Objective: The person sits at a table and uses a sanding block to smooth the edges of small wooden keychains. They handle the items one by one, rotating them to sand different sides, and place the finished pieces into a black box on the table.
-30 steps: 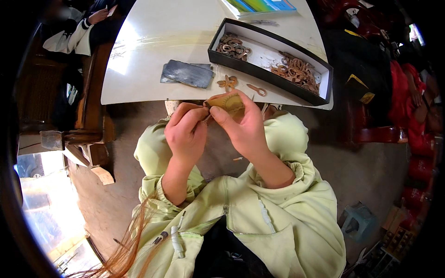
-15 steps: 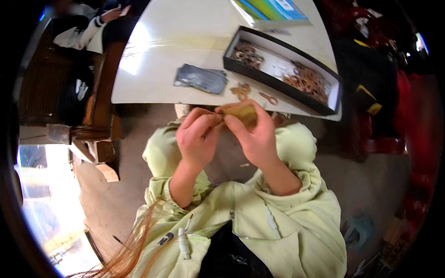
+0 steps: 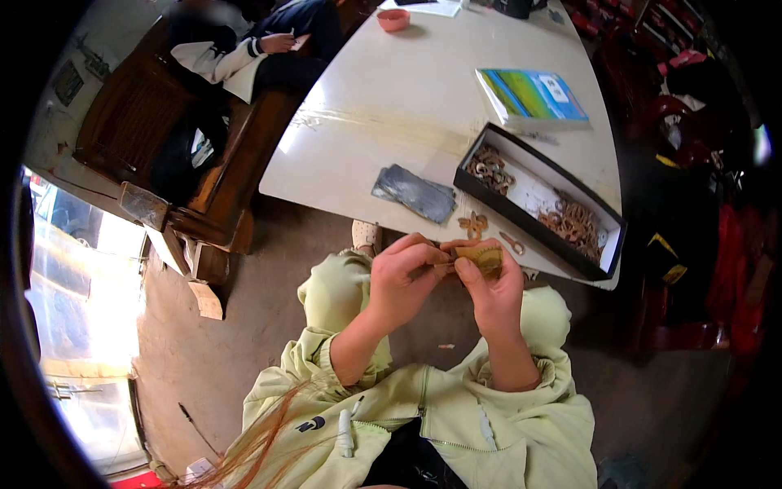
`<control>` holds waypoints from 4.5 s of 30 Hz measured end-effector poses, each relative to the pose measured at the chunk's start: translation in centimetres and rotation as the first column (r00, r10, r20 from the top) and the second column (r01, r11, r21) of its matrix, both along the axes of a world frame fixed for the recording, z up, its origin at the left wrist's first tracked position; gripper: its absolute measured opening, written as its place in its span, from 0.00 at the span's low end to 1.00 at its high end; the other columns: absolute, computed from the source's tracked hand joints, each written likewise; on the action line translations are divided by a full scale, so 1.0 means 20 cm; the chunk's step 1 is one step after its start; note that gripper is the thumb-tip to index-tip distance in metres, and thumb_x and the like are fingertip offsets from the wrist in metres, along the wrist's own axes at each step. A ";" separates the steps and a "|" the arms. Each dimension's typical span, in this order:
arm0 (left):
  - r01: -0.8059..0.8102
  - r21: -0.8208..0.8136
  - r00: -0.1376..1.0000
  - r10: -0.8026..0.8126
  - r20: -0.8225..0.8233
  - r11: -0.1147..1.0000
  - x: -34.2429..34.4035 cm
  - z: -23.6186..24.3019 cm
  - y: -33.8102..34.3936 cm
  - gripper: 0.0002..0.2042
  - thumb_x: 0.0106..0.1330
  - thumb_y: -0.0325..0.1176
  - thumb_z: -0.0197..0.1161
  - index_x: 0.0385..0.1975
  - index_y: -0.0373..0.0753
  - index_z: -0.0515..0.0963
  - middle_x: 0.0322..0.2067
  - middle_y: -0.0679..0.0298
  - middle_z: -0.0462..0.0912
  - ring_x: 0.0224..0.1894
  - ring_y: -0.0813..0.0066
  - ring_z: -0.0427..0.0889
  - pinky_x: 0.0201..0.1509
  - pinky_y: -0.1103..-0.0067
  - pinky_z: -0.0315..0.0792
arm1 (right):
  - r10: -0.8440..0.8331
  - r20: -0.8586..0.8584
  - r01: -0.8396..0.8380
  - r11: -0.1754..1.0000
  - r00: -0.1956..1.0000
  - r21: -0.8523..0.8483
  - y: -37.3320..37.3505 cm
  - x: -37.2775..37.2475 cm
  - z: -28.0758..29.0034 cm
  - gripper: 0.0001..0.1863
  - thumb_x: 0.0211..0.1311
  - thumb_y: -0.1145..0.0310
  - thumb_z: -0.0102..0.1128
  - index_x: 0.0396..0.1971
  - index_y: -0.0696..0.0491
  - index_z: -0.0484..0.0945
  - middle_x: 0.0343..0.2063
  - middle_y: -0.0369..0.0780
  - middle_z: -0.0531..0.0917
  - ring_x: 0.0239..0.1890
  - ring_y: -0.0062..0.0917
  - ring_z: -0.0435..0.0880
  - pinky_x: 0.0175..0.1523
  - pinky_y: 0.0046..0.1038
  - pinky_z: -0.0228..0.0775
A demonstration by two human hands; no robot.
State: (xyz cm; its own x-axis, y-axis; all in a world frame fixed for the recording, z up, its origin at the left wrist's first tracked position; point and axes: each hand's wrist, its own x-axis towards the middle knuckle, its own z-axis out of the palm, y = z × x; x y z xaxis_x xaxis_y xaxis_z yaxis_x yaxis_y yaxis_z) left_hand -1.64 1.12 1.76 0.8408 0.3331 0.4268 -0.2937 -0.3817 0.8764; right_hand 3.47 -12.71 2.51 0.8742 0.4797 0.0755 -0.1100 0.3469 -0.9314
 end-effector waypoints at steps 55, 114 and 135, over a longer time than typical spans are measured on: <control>-0.084 0.263 0.995 0.065 0.079 0.961 0.13 0.01 0.02 0.09 0.46 0.18 0.68 0.27 0.37 0.81 0.24 0.63 0.78 0.25 0.70 0.79 0.27 0.77 0.72 | 0.055 0.085 -0.048 0.996 0.995 -0.072 0.01 0.13 0.01 0.09 0.65 0.76 0.56 0.42 0.61 0.70 0.44 0.46 0.81 0.46 0.22 0.79 0.50 0.25 0.75; -0.206 0.193 0.974 0.181 0.139 0.959 -0.02 0.06 0.13 0.09 0.45 0.16 0.66 0.27 0.34 0.80 0.26 0.61 0.79 0.26 0.70 0.80 0.29 0.79 0.73 | 0.111 0.200 -0.108 0.994 0.974 -0.026 0.17 0.04 0.05 0.06 0.66 0.75 0.56 0.36 0.59 0.68 0.44 0.45 0.82 0.44 0.21 0.81 0.48 0.23 0.75; 0.114 -0.415 0.990 -0.136 -0.023 0.902 0.02 0.04 0.07 0.06 0.56 0.13 0.62 0.32 0.27 0.76 0.33 0.61 0.77 0.33 0.76 0.81 0.37 0.81 0.79 | 0.027 -0.021 -0.027 1.000 0.999 0.007 0.11 0.05 0.06 0.10 0.65 0.70 0.60 0.39 0.59 0.72 0.37 0.39 0.83 0.37 0.16 0.80 0.43 0.20 0.73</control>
